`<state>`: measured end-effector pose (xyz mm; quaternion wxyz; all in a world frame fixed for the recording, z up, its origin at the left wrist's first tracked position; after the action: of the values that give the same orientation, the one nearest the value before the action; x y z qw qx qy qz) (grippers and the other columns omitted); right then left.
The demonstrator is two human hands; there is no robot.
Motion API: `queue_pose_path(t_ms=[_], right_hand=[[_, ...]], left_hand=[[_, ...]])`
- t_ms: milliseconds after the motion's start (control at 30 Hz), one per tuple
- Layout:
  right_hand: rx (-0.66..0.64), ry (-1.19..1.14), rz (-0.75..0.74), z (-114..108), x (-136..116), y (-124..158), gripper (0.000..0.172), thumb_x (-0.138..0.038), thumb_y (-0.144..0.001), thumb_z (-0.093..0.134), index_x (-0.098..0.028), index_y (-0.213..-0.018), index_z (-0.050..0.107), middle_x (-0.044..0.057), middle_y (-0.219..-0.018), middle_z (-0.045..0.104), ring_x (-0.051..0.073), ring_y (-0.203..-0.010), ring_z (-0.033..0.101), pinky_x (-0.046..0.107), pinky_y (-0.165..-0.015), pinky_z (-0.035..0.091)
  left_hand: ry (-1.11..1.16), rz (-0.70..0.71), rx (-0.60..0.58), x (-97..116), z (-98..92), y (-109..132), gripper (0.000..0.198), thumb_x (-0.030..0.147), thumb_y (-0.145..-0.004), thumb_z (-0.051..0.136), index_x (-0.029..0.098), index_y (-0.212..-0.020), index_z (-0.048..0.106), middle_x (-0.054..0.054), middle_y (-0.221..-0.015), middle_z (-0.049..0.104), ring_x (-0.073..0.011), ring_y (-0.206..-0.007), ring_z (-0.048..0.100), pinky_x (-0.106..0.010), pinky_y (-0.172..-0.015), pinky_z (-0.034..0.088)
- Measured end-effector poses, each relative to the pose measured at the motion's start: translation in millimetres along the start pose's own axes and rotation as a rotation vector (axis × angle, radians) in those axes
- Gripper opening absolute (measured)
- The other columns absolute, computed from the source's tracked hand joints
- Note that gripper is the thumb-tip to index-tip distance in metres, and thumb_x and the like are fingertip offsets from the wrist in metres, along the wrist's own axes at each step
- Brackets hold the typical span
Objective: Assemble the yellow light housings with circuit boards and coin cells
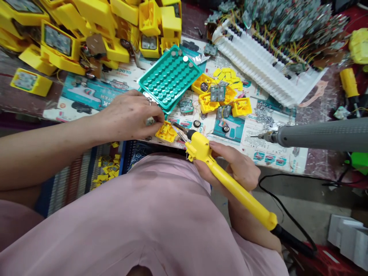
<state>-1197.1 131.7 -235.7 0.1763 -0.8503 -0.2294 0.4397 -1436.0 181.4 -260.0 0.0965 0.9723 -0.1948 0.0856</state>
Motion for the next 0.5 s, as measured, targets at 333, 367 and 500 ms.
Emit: queue_pose_path(t_ms=[333, 367, 500], right_hand=[[-0.047, -0.070, -0.261, 8, -21, -4, 0.044, -0.011, -0.066, 0.084, -0.024, -0.103, 0.067, -0.003, -0.075, 0.073, 0.017, -0.067, 0.073, 0.026, -0.054, 0.061], [-0.051, -0.064, -0.293, 9, -25, -6, 0.040, -0.011, -0.066, 0.085, -0.023, -0.100, 0.066, -0.003, -0.074, 0.073, 0.017, -0.065, 0.073, 0.025, -0.053, 0.061], [-0.076, 0.044, -0.329, 13, -38, -14, 0.028, -0.014, -0.070, 0.083, -0.023, -0.087, 0.063, -0.004, -0.074, 0.074, 0.014, -0.061, 0.072, 0.021, -0.051, 0.059]], left_hand=[[0.008, 0.008, 0.006, 3, 5.5, 3, 0.028, 0.029, -0.087, 0.045, 0.019, -0.082, 0.070, -0.004, -0.083, 0.070, -0.0232, -0.096, 0.065, -0.039, -0.094, 0.043], [-0.006, 0.005, 0.000, 4, 5.5, 3, 0.028, 0.030, -0.087, 0.044, 0.019, -0.082, 0.070, -0.005, -0.083, 0.070, -0.0235, -0.095, 0.065, -0.039, -0.094, 0.044], [-0.054, -0.004, -0.024, 5, 5.8, -1, 0.028, 0.030, -0.085, 0.046, 0.019, -0.081, 0.071, -0.004, -0.079, 0.068, -0.0235, -0.090, 0.066, -0.038, -0.088, 0.046]])
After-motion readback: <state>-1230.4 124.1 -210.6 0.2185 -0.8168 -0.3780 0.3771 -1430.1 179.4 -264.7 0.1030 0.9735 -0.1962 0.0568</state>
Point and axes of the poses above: each hand's wrist, its own y-axis away from the middle knuckle, its own z-axis out of the palm, x = y × z, the point moved 7 cm from there along -y, towards the middle knuckle
